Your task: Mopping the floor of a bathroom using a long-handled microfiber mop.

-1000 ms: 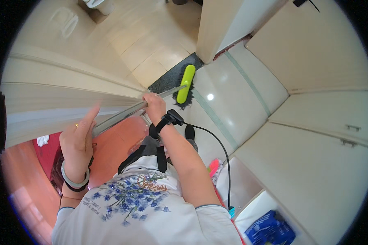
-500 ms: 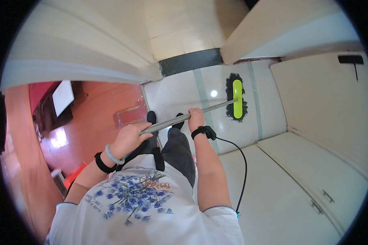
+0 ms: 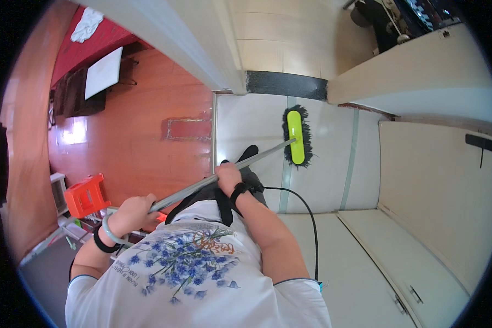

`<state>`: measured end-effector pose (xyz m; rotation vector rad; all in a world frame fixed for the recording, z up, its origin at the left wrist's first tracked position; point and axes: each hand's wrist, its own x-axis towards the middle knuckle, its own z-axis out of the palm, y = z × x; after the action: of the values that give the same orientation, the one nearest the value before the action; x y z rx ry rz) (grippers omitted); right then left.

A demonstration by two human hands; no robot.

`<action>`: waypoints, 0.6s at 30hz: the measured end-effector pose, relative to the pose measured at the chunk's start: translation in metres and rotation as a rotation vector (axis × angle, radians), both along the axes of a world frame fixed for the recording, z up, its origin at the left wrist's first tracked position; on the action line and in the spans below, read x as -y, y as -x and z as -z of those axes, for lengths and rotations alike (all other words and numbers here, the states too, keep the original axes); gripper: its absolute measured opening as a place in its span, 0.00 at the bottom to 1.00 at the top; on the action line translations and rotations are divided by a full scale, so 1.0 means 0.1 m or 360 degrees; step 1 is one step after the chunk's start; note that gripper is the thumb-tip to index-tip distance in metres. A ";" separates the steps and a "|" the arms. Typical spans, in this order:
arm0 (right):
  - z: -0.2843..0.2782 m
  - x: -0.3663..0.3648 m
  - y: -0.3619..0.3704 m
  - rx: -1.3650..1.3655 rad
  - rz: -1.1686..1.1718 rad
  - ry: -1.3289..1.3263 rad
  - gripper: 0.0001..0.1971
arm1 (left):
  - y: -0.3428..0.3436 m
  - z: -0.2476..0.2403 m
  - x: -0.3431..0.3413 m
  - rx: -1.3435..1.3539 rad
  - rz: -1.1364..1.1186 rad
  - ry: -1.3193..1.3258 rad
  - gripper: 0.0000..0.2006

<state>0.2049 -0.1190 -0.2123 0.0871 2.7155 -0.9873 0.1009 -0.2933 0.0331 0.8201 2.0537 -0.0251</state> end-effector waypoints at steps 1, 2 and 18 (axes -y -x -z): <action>-0.05 0.16 0.02 0.0022 -0.0092 0.0061 0.05 | -0.04 -0.04 0.17 0.0080 0.0001 0.0051 0.14; -0.02 0.33 0.00 -0.0027 -0.0164 0.0132 0.05 | -0.08 -0.08 0.34 0.0161 0.0003 0.0100 0.14; -0.31 1.74 0.08 -0.0020 -0.1304 0.0587 0.04 | -1.19 -0.55 1.71 0.1114 -0.2149 0.0086 0.11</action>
<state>0.1965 -0.2931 -0.1814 -0.9994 2.1593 -1.1515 0.2202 -0.4640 0.0885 -0.6383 1.5319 0.8148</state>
